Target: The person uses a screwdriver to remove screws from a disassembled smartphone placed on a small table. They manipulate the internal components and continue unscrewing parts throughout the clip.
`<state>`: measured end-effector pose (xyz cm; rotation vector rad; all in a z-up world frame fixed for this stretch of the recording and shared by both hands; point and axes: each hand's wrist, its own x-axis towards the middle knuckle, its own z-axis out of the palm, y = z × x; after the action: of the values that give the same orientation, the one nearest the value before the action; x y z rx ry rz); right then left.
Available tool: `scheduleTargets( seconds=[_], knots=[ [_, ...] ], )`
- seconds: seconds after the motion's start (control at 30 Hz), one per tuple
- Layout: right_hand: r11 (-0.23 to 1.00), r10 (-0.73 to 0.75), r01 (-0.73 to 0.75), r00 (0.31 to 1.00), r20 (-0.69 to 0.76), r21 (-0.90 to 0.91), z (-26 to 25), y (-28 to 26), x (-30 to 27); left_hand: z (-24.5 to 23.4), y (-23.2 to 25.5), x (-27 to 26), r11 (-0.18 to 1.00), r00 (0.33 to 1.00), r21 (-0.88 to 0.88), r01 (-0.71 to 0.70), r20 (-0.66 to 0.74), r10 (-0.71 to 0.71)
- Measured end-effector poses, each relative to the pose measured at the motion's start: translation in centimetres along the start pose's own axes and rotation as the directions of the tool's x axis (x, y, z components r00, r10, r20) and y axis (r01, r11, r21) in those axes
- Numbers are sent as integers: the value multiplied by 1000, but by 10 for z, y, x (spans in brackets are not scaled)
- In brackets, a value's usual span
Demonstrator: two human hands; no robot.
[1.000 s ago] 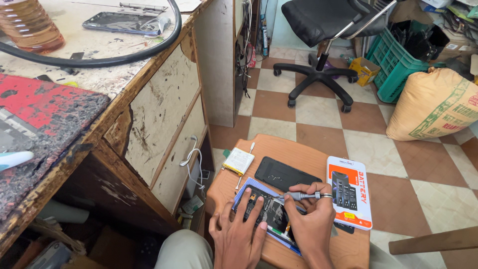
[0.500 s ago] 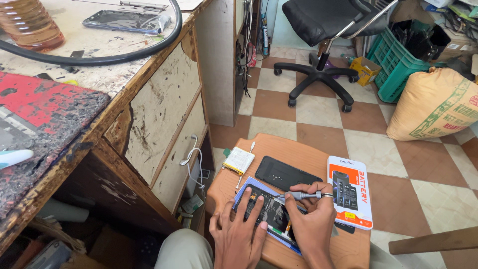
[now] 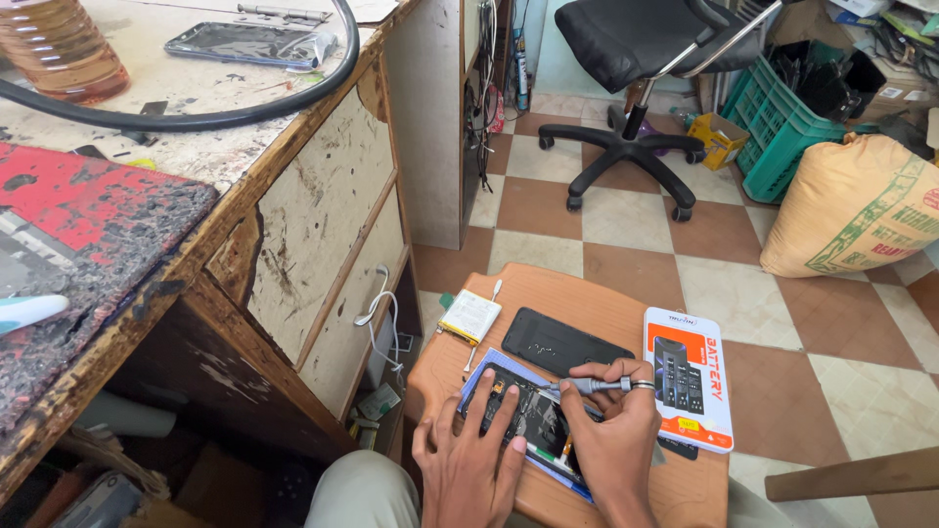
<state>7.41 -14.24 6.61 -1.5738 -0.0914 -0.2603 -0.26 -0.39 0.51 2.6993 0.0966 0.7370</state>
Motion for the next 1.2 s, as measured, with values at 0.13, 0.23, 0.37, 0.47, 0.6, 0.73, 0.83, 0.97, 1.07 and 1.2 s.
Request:
scheduleTargets(
  seconds=[0.13, 0.23, 0.37, 0.47, 0.6, 0.73, 0.83, 0.97, 1.07, 1.2],
  knots=[
    [1000, 10, -10, 1000, -3, -1, 0, 0, 0, 1, -1, 0, 1000, 1000, -8, -4, 10, 4],
    [1000, 11, -11, 1000, -4, 1, -1, 2, 0, 4, -3, -1, 1000, 1000, -4, -15, 3, 15],
    [999, -49, 49, 999, 7, -4, 1, 9, -1, 15, -12, -8, 997, 997, 63, -51, -51, 55],
    [992, -107, 107, 994, -4, -66, 3, 13, 3, 36, -19, -4, 980, 976, 176, -88, -181, 120],
    [996, -70, 68, 997, -33, -66, 4, 15, 5, 53, -24, -4, 965, 955, 253, -74, -261, 142],
    [990, -133, 132, 991, -22, -58, 4, 19, 3, 52, -26, -11, 979, 986, 198, -54, -146, 84],
    [987, -150, 148, 988, -23, -66, 3, 19, 3, 53, -25, -8, 978, 981, 199, -64, -165, 98],
    [979, -175, 173, 985, -8, -104, 6, 12, 3, 52, -23, -8, 976, 979, 209, -54, -181, 93],
    [954, -203, 208, 978, 44, -218, 7, -6, 3, 45, -20, -7, 980, 980, 192, -56, -179, 92],
    [842, -42, 203, 949, 314, -500, 8, -47, 26, 37, -20, -6, 988, 987, 137, -65, -134, 84]
  ],
)
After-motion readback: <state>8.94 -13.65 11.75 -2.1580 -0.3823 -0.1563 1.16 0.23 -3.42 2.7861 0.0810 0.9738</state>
